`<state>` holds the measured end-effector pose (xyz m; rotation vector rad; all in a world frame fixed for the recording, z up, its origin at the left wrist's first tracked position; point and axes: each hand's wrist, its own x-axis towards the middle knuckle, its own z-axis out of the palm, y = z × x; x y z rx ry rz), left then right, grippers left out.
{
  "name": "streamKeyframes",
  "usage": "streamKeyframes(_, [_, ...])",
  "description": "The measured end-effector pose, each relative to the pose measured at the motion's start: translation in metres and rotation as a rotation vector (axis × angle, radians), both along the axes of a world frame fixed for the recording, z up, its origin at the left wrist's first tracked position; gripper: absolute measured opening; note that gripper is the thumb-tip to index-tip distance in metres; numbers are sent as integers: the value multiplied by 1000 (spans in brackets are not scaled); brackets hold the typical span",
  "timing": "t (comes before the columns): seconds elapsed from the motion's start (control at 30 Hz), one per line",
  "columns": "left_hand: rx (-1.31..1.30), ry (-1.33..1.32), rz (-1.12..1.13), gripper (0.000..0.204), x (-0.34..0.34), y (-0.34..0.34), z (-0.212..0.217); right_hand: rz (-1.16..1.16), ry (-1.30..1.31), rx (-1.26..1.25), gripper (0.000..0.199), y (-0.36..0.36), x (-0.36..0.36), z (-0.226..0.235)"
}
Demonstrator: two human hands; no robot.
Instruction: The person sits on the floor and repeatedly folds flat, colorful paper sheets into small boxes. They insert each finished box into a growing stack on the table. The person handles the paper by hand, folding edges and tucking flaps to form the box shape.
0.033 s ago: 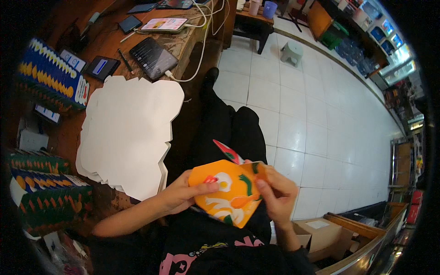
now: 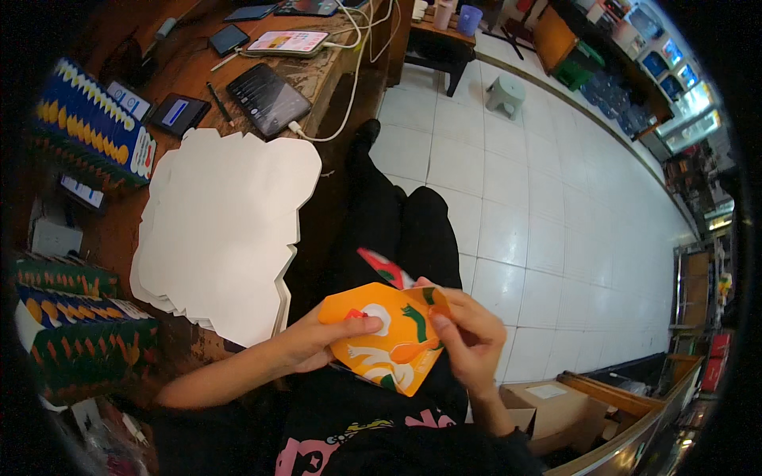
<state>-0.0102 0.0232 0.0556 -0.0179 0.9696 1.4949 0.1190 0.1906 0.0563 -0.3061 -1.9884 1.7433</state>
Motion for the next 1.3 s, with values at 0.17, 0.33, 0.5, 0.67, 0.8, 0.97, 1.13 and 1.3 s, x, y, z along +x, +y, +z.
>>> streamKeyframes(0.17, [38, -191, -8, 41, 9, 5, 1, -25, 10, 306, 25, -1, 3, -1])
streamKeyframes(0.33, [16, -171, -62, 45, 10, 10, -2, 133, 51, 569, 33, 16, 6, 7])
streamKeyframes(0.5, [-32, -157, -85, 46, 12, 10, -5, 462, -70, 915, 35, 26, 8, 25])
streamKeyframes(0.67, [-94, -111, -161, 46, 14, 10, -7, 629, -32, 1226, 30, 35, 11, 33])
streamKeyframes(0.8, [-43, -78, -169, 46, 14, 8, -7, 660, -43, 1140, 28, 37, 10, 33])
streamKeyframes(0.97, [-43, -61, -186, 45, 15, 9, -11, 537, -618, 350, 23, 33, 11, 34])
streamKeyframes(1.13, [-38, -89, -165, 47, 16, 10, -9, 662, -87, 586, 32, 47, 10, 28])
streamKeyframes(1.3, [-48, -60, -286, 50, 18, 7, -5, 573, -258, -245, 36, 50, 9, 14])
